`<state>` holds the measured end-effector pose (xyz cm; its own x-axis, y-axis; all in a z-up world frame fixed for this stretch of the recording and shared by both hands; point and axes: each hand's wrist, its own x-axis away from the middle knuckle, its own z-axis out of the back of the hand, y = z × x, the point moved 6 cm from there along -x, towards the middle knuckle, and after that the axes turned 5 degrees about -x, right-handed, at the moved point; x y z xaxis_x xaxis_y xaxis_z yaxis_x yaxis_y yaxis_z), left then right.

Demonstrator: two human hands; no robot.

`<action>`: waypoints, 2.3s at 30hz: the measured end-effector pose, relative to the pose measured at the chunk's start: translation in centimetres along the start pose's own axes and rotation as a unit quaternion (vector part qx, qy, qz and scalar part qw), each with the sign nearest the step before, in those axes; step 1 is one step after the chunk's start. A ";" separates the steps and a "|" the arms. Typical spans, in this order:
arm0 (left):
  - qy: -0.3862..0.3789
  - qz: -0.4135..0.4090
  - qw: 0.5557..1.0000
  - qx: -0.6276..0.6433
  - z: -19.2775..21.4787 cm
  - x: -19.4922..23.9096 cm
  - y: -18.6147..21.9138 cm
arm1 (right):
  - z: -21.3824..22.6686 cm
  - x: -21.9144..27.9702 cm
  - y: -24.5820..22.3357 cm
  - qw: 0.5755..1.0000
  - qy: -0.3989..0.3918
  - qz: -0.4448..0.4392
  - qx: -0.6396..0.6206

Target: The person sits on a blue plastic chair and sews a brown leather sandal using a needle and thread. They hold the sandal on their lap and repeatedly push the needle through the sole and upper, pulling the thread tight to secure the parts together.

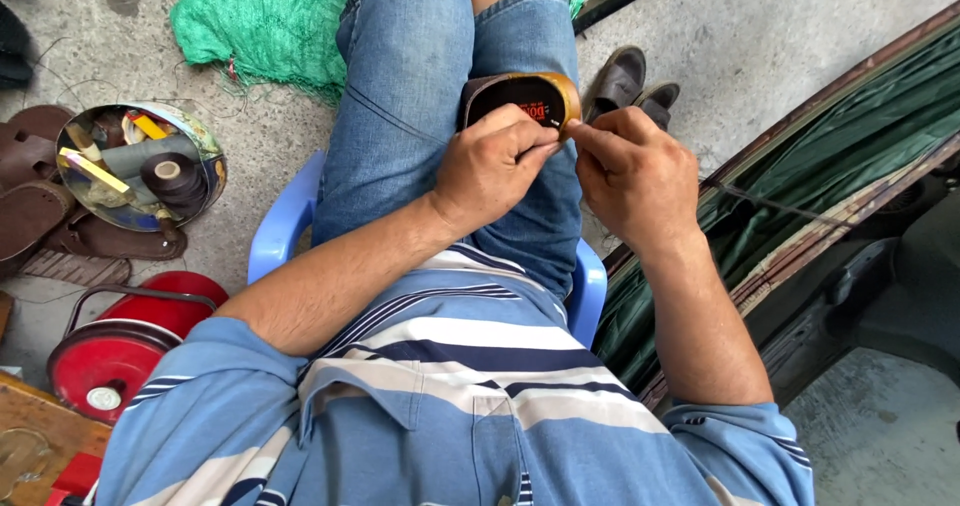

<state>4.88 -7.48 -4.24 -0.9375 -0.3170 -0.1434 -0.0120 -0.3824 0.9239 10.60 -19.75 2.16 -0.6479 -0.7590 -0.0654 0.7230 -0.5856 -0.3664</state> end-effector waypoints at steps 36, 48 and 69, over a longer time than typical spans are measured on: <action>-0.151 0.086 0.982 0.075 6.5 -1.4 -0.6 | 4.2 -0.4 -1.6 0.993 -0.077 -0.007 -0.084; -0.059 0.091 0.992 0.059 4.5 1.3 -1.9 | 2.5 -1.7 -4.3 0.994 -0.060 0.062 -0.060; 0.017 0.050 0.997 0.059 1.6 1.3 -0.7 | 1.7 -2.3 -3.7 0.985 -0.128 0.047 0.105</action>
<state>3.16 -6.25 -4.49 -0.9238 -0.3782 -0.0588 0.0376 -0.2427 0.9694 9.81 -16.38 5.26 -0.5136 -0.8437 0.1561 0.8278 -0.5351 -0.1686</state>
